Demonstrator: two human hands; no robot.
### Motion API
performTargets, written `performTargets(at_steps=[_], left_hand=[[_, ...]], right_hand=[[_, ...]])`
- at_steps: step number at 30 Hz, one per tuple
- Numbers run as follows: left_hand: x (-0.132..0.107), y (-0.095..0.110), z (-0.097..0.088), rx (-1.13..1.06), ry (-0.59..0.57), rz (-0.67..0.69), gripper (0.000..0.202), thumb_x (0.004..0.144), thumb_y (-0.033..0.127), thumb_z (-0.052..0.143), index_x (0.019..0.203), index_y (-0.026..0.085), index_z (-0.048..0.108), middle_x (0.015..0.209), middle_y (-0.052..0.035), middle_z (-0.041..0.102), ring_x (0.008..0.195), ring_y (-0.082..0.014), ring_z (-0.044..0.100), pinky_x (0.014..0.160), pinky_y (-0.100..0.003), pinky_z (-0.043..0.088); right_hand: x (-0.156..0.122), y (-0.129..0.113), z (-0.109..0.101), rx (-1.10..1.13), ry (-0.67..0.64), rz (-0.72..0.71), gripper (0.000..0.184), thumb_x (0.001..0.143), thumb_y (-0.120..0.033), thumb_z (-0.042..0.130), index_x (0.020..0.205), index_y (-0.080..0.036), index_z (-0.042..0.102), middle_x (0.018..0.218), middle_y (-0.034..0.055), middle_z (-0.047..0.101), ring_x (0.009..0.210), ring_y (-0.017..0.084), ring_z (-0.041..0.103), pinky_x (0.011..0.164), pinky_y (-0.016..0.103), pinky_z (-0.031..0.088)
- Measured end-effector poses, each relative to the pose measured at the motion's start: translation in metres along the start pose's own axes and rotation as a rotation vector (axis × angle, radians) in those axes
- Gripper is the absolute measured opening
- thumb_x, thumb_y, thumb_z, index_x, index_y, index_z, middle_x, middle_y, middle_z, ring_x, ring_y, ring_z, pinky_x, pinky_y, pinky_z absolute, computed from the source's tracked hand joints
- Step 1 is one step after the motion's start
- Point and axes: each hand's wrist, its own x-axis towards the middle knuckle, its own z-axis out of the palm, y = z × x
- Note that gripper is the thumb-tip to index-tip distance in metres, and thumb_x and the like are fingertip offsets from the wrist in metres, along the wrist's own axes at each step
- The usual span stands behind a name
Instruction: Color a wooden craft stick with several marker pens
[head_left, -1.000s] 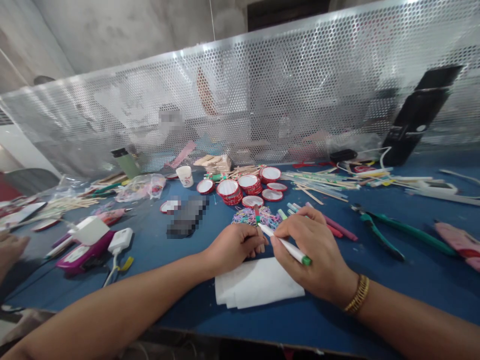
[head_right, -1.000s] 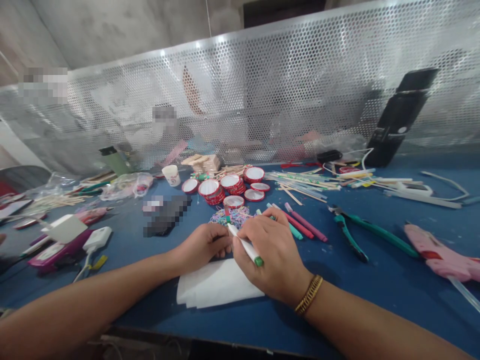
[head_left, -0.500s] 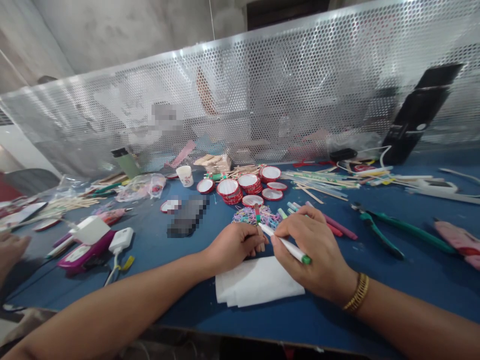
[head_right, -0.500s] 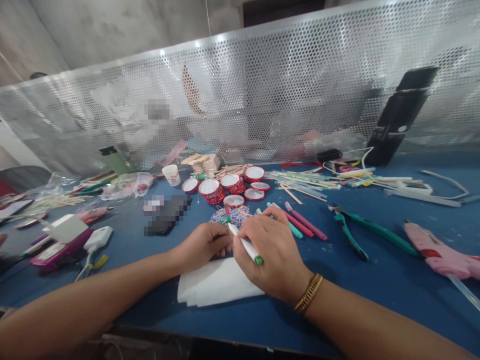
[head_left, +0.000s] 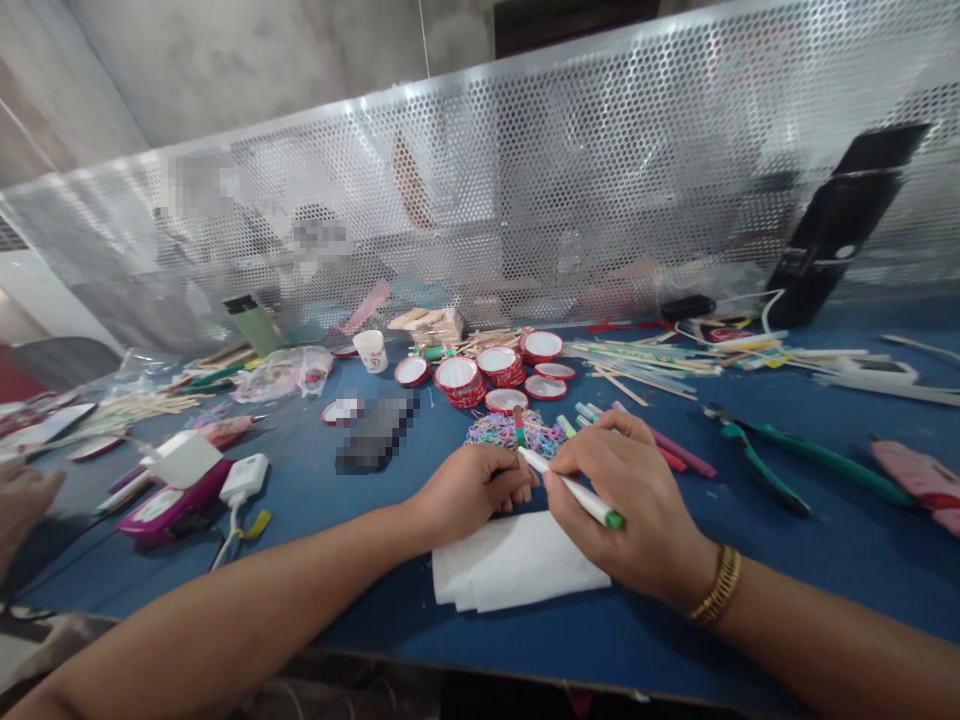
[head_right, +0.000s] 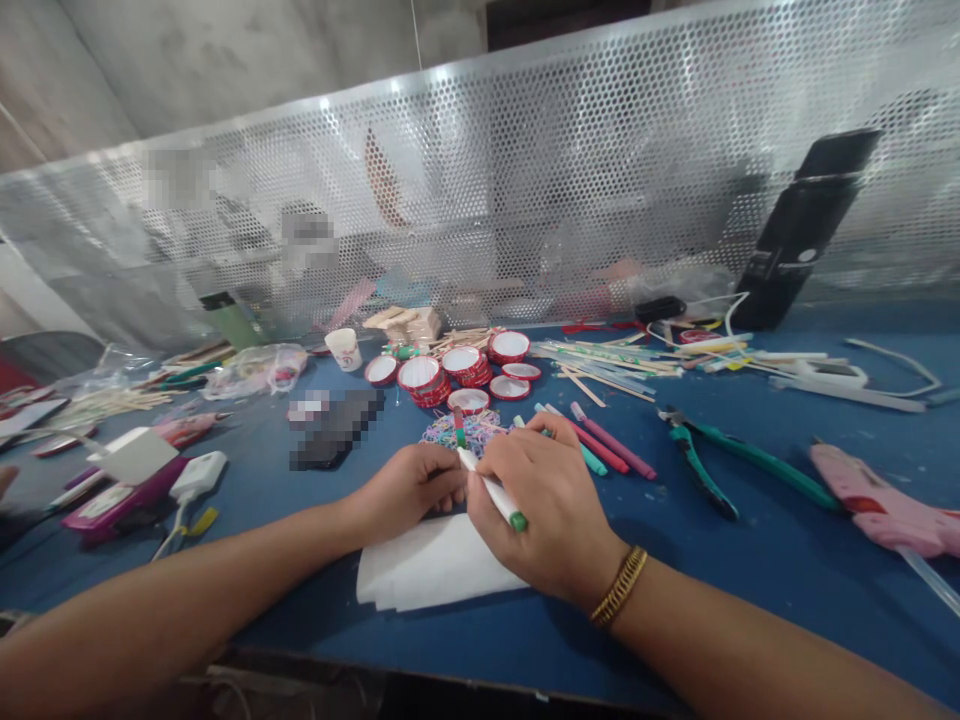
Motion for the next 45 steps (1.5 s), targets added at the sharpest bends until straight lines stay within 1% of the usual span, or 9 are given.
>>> performTargets(at_steps=[5, 9, 12, 15, 18, 25, 32, 40, 45], left_hand=[[0.0002, 0.0002, 0.0005, -0.023, -0.004, -0.002, 0.027, 0.091, 0.027, 0.050, 0.069, 0.015, 0.060, 0.067, 0.0011, 0.060, 0.057, -0.0080, 0.052, 0.055, -0.019, 0.042], [-0.0004, -0.0001, -0.0001, -0.003, 0.001, 0.003, 0.025, 0.091, 0.024, 0.049, 0.071, 0.015, 0.062, 0.063, 0.0017, 0.058, 0.056, -0.0082, 0.052, 0.054, -0.018, 0.041], [-0.0006, -0.0003, -0.0001, 0.001, 0.003, -0.005, 0.026, 0.091, 0.027, 0.049, 0.072, 0.015, 0.063, 0.063, 0.0017, 0.057, 0.057, -0.0086, 0.051, 0.054, -0.018, 0.041], [-0.0003, -0.0001, 0.0003, -0.024, -0.007, -0.005, 0.028, 0.092, 0.030, 0.050, 0.071, 0.015, 0.061, 0.066, 0.0008, 0.059, 0.058, -0.0086, 0.052, 0.055, -0.018, 0.043], [-0.0004, 0.0006, 0.0003, -0.024, -0.006, -0.004, 0.028, 0.092, 0.030, 0.050, 0.070, 0.015, 0.061, 0.068, 0.0004, 0.060, 0.058, -0.0084, 0.052, 0.055, -0.018, 0.043], [-0.0012, 0.0010, -0.0004, 0.006, 0.001, -0.018, 0.025, 0.091, 0.026, 0.049, 0.074, 0.015, 0.062, 0.064, 0.0015, 0.058, 0.056, -0.0082, 0.052, 0.054, -0.018, 0.041], [-0.0006, 0.0010, 0.0005, -0.018, -0.005, -0.014, 0.026, 0.092, 0.028, 0.049, 0.072, 0.015, 0.061, 0.069, 0.0002, 0.060, 0.059, -0.0082, 0.052, 0.056, -0.018, 0.043], [-0.0011, 0.0009, -0.0003, 0.015, 0.005, -0.011, 0.025, 0.091, 0.026, 0.049, 0.072, 0.016, 0.062, 0.063, 0.0021, 0.058, 0.056, -0.0085, 0.051, 0.053, -0.019, 0.040], [-0.0008, 0.0007, 0.0001, -0.016, -0.009, -0.007, 0.026, 0.091, 0.028, 0.049, 0.071, 0.016, 0.060, 0.067, 0.0012, 0.059, 0.059, -0.0093, 0.052, 0.055, -0.020, 0.042]], right_hand=[[-0.0007, 0.0000, -0.0018, -0.010, 0.057, 0.011, 0.009, 0.082, -0.013, 0.056, 0.076, -0.020, 0.052, 0.065, -0.0014, 0.059, 0.063, 0.015, 0.056, 0.082, 0.040, 0.037], [0.0000, -0.0005, -0.0010, 0.015, 0.027, -0.013, 0.008, 0.083, -0.014, 0.055, 0.078, -0.020, 0.052, 0.065, -0.0015, 0.059, 0.063, 0.015, 0.056, 0.080, 0.039, 0.037], [0.0009, -0.0005, -0.0009, 0.004, 0.002, -0.005, 0.008, 0.085, -0.015, 0.053, 0.078, -0.020, 0.052, 0.065, -0.0018, 0.059, 0.062, 0.014, 0.055, 0.079, 0.038, 0.037], [0.0007, 0.0000, -0.0019, -0.020, 0.024, 0.020, 0.010, 0.083, -0.015, 0.054, 0.075, -0.021, 0.051, 0.064, -0.0021, 0.057, 0.061, 0.014, 0.054, 0.080, 0.039, 0.037], [-0.0001, 0.0003, -0.0025, -0.018, 0.056, 0.015, 0.010, 0.082, -0.014, 0.055, 0.077, -0.021, 0.051, 0.065, -0.0018, 0.058, 0.063, 0.015, 0.055, 0.082, 0.040, 0.037], [0.0008, -0.0001, -0.0010, 0.001, 0.019, -0.001, 0.009, 0.083, -0.014, 0.055, 0.078, -0.020, 0.051, 0.065, -0.0023, 0.059, 0.061, 0.014, 0.055, 0.079, 0.038, 0.037], [0.0006, 0.0002, -0.0024, -0.015, 0.071, 0.001, 0.010, 0.082, -0.013, 0.056, 0.078, -0.021, 0.051, 0.066, -0.0017, 0.060, 0.062, 0.015, 0.057, 0.082, 0.040, 0.038], [0.0014, -0.0001, -0.0011, -0.006, -0.007, -0.002, 0.010, 0.085, -0.015, 0.053, 0.078, -0.021, 0.050, 0.064, -0.0022, 0.057, 0.061, 0.015, 0.054, 0.079, 0.038, 0.036], [0.0004, 0.0003, -0.0016, -0.030, 0.041, 0.008, 0.010, 0.084, -0.014, 0.055, 0.077, -0.021, 0.051, 0.064, -0.0019, 0.057, 0.061, 0.015, 0.054, 0.081, 0.040, 0.037]])
